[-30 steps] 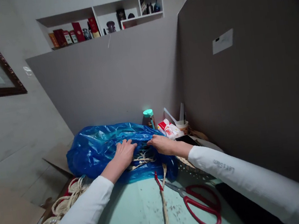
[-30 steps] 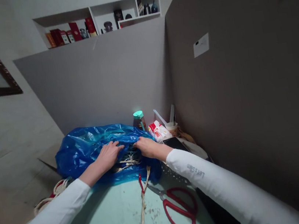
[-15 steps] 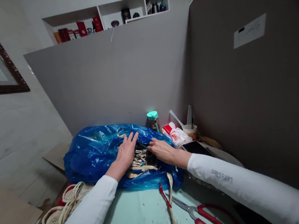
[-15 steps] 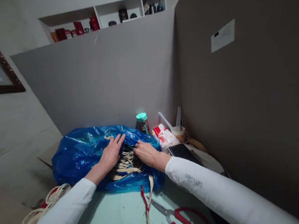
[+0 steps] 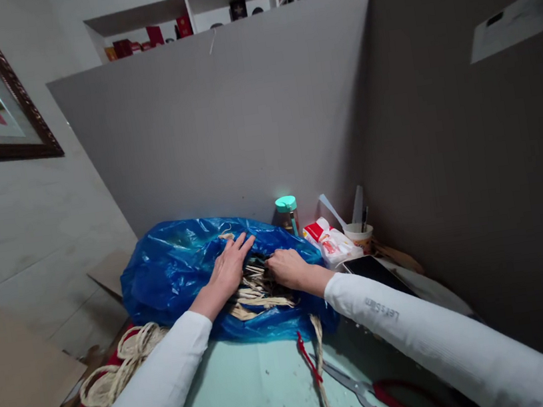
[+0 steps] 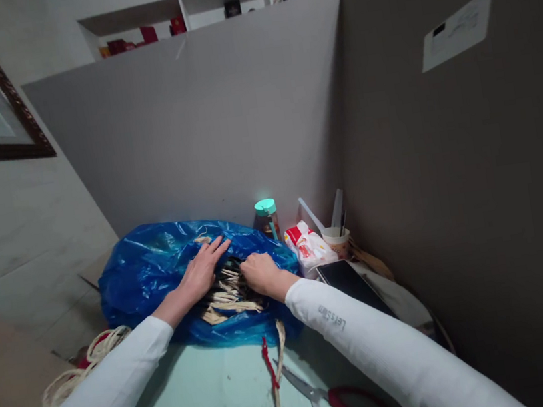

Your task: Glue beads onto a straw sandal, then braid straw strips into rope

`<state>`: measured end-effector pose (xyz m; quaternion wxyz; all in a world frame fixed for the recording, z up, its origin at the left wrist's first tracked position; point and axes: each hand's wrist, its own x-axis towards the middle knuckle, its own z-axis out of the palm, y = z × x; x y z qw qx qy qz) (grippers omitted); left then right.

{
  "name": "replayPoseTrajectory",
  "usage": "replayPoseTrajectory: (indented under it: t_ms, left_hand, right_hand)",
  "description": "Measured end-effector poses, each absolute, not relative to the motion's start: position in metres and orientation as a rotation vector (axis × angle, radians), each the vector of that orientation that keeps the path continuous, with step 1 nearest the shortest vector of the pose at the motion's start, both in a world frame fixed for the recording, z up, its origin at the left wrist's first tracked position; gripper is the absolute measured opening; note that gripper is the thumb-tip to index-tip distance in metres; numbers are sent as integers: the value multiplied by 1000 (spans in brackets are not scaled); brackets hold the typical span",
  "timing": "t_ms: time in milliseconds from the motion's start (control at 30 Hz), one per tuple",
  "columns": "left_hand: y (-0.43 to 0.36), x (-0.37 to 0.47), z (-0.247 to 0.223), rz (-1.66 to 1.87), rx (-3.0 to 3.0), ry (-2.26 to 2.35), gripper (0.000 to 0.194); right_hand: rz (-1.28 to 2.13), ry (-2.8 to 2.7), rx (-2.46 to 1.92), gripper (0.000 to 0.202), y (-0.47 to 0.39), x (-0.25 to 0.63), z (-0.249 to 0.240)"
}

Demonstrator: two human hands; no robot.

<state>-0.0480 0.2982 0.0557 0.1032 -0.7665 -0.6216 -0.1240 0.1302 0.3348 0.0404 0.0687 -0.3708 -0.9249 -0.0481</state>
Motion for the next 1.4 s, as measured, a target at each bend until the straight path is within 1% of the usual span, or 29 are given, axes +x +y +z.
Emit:
replayPoseTrajectory:
  t_ms: [167, 267, 467, 600, 700, 800, 900, 967, 1067, 1200, 1267, 1400]
  left_hand:
    - [293, -47, 65, -385, -2252, -1850, 85]
    - [290, -48, 70, -417, -2229, -1857, 84]
    - [291, -60, 64, -507, -2221, -1834, 82]
    - [294, -64, 55, -564, -2244, -1811, 80]
    - [294, -65, 52, -599, -2256, -1803, 76]
    - [294, -65, 50, -625, -2262, -1799, 73]
    - [294, -65, 48, -635, -2255, -1798, 77]
    - [294, -66, 46, -634, -2245, -1800, 81]
    - [293, -66, 42, -629, -2234, -1804, 82]
    - [290, -67, 35, -647, -2221, -1800, 81]
    - [291, -67, 32, -668, -2212, -1800, 78]
    - [294, -67, 27, -722, -2192, -1802, 65]
  right_hand:
    - [42, -2752, -1105, 32, 327, 121, 45]
    - [240, -2761, -1059, 39, 323, 111, 47]
    - [717, -2624, -948, 25, 331, 97, 50]
    - [949, -2494, -931, 28, 332, 91, 51]
    - [1009, -2439, -938, 31, 331, 86, 50]
    - [944, -2415, -963, 32, 329, 83, 49]
    - [793, -2432, -1015, 28, 328, 83, 51]
    - [653, -2470, -1089, 24, 326, 86, 54]
    - [385, -2522, -1208, 19, 320, 94, 59]
    - [120, -2554, -1304, 23, 306, 118, 69]
    - [35, -2544, -1357, 23, 299, 135, 77]
    - [-75, -2447, -1490, 20, 287, 182, 101]
